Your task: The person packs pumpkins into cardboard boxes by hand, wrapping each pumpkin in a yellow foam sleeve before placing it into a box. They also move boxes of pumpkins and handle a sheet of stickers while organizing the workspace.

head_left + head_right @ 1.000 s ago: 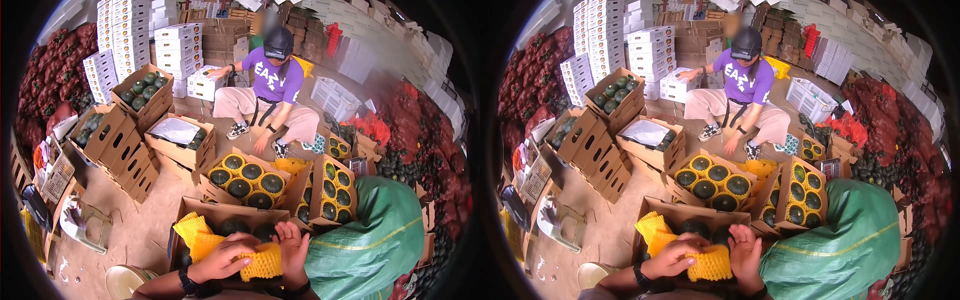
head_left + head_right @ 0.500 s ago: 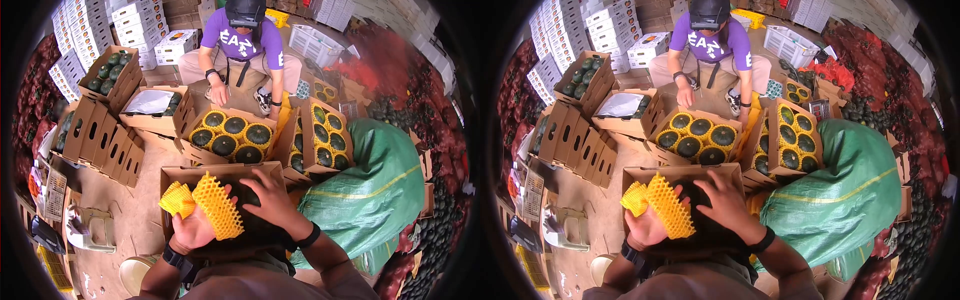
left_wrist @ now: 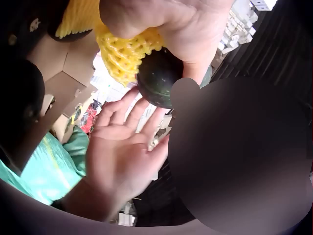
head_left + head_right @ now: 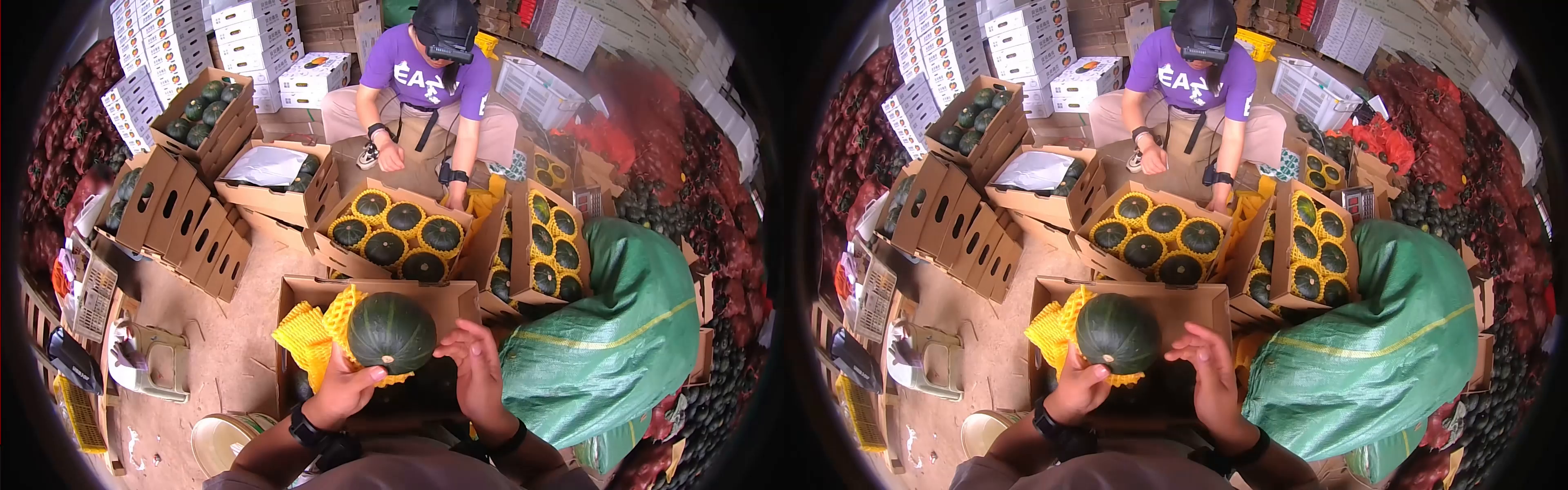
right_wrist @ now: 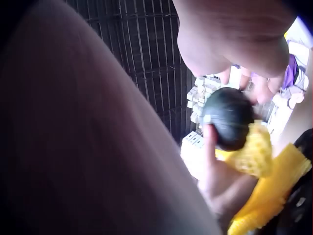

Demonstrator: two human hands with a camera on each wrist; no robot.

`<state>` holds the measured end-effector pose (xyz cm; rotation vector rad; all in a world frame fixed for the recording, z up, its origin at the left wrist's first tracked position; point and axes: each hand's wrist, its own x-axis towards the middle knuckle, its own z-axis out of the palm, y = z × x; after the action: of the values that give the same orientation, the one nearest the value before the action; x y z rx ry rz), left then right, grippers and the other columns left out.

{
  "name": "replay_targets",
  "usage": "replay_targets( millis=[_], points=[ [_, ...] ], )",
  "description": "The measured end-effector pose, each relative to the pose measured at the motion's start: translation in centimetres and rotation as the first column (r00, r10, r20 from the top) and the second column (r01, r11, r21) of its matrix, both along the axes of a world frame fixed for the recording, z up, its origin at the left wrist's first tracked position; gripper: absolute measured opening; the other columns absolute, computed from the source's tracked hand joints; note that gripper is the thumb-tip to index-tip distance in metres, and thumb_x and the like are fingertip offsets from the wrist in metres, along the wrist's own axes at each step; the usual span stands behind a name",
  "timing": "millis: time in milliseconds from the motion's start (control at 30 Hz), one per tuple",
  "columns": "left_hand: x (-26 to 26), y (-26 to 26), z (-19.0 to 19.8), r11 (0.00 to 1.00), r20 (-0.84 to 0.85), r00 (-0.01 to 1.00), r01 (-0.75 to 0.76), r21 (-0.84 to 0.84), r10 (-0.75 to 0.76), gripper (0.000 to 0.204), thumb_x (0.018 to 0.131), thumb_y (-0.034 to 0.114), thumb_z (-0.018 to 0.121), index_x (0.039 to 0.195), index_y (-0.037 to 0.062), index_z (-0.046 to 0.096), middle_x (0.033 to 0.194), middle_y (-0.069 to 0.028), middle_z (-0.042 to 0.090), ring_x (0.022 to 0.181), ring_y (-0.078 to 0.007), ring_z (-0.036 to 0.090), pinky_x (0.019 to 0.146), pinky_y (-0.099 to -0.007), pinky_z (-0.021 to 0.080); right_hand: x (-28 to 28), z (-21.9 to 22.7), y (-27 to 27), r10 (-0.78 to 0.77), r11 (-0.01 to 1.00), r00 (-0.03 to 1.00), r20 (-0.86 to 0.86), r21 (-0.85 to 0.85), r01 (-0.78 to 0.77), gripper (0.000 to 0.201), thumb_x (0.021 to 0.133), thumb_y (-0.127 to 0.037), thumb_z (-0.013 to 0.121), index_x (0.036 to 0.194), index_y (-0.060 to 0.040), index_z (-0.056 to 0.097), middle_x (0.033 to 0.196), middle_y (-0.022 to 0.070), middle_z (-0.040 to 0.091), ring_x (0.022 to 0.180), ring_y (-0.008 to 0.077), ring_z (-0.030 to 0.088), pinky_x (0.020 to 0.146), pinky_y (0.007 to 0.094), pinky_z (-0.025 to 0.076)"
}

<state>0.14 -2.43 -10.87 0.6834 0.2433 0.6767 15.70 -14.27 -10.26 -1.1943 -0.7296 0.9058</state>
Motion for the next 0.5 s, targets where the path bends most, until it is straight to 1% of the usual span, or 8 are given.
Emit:
replay_targets(
  millis=[33, 100, 200, 300, 333, 400, 433, 500],
  points=[
    [-0.3, -0.2, 0.1, 0.990, 0.086, 0.991, 0.110, -0.091, -0.102, 0.082, 0.075, 0.007, 0.073, 0.142, 0.0046, 0.025, 0.131, -0.0118, 0.048, 0.120, -0.0238, 0.050, 0.101, -0.0411, 0.041, 0.1, -0.9, 0.1, -0.064, 0.996, 0.987, -0.150, -0.065, 0.055, 0.054, 0.101, -0.034, 0.036, 0.145, -0.0039, 0.027, 0.139, 0.0142, 0.040, 0.128, 0.0231, 0.040, 0.103, 0.0364, 0.035],
    [-1.1, -0.3, -0.1, 0.908, 0.280, 0.920, 0.343, -0.241, -0.273, 0.086, 0.073, 0.017, 0.077, 0.141, 0.0039, 0.026, 0.133, -0.0125, 0.046, 0.121, -0.0245, 0.049, 0.102, -0.0418, 0.041, -0.2, -1.9, 0.8, 0.256, 0.922, 0.887, -0.385, -0.178, -0.343, 0.054, 0.102, -0.037, 0.034, 0.145, -0.0037, 0.028, 0.143, 0.0132, 0.039, 0.131, 0.0203, 0.038, 0.108, 0.0372, 0.030],
    [-2.3, -0.1, -0.1, 0.868, 0.157, 0.886, 0.461, -0.185, -0.437, 0.094, 0.068, 0.028, 0.080, 0.142, 0.0031, 0.027, 0.136, -0.0121, 0.045, 0.125, -0.0243, 0.046, 0.104, -0.0408, 0.038, -0.7, 1.0, 0.8, 0.472, 0.833, 0.675, -0.567, 0.034, -0.553, 0.047, 0.098, -0.020, 0.046, 0.141, -0.0050, 0.034, 0.137, 0.0091, 0.045, 0.125, 0.0163, 0.044, 0.105, 0.0334, 0.034],
    [-2.1, 0.4, 1.0, 0.924, -0.057, 0.922, 0.382, -0.032, -0.383, 0.088, 0.070, 0.013, 0.080, 0.141, 0.0032, 0.028, 0.136, -0.0091, 0.044, 0.126, -0.0202, 0.043, 0.106, -0.0372, 0.034, 1.3, -0.5, 1.5, 0.304, 0.952, 0.702, -0.644, 0.219, -0.212, 0.022, 0.090, 0.002, 0.054, 0.111, -0.0058, 0.052, 0.109, 0.0045, 0.059, 0.100, 0.0114, 0.056, 0.086, 0.0276, 0.045],
    [-1.4, 0.4, 1.1, 0.944, -0.169, 0.941, 0.313, 0.104, -0.294, 0.087, 0.071, 0.008, 0.079, 0.140, 0.0033, 0.028, 0.135, -0.0084, 0.044, 0.125, -0.0193, 0.043, 0.106, -0.0366, 0.034, 1.4, -0.4, 2.0, 0.076, 0.992, 0.924, -0.374, 0.119, -0.033, 0.015, 0.086, 0.007, 0.055, 0.091, -0.0066, 0.049, 0.091, 0.0024, 0.055, 0.081, 0.0102, 0.053, 0.073, 0.0243, 0.043],
    [-0.3, -0.7, 1.4, 0.966, -0.241, 0.965, 0.153, 0.209, -0.101, 0.084, 0.072, -0.007, 0.074, 0.140, 0.0035, 0.026, 0.134, -0.0072, 0.043, 0.125, -0.0172, 0.042, 0.106, -0.0348, 0.034, 1.8, 0.1, 2.7, -0.384, 0.923, 0.772, 0.507, 0.185, 0.337, 0.024, 0.074, 0.010, 0.062, 0.083, -0.0060, 0.047, 0.082, 0.0033, 0.049, 0.067, 0.0131, 0.047, 0.061, 0.0239, 0.039],
    [0.1, -0.9, 1.4, 0.963, -0.236, 0.971, 0.107, 0.248, -0.047, 0.085, 0.072, -0.006, 0.075, 0.140, 0.0037, 0.025, 0.134, -0.0074, 0.043, 0.126, -0.0173, 0.042, 0.106, -0.0346, 0.034, 1.8, 1.3, 2.8, -0.511, 0.853, 0.509, 0.692, 0.335, 0.401, 0.028, 0.069, 0.010, 0.065, 0.082, -0.0056, 0.046, 0.081, 0.0042, 0.048, 0.065, 0.0146, 0.046, 0.060, 0.0240, 0.039],
    [0.8, -1.0, 1.4, 0.946, -0.212, 0.975, 0.009, 0.323, 0.063, 0.086, 0.073, -0.005, 0.075, 0.141, 0.0043, 0.024, 0.134, -0.0080, 0.043, 0.126, -0.0174, 0.041, 0.106, -0.0343, 0.034, 1.3, 0.3, 3.1, -0.563, 0.821, 0.556, 0.612, 0.337, 0.461, 0.028, 0.066, 0.010, 0.065, 0.084, -0.0048, 0.050, 0.080, 0.0051, 0.048, 0.065, 0.0154, 0.047, 0.059, 0.0253, 0.040]
  ],
)
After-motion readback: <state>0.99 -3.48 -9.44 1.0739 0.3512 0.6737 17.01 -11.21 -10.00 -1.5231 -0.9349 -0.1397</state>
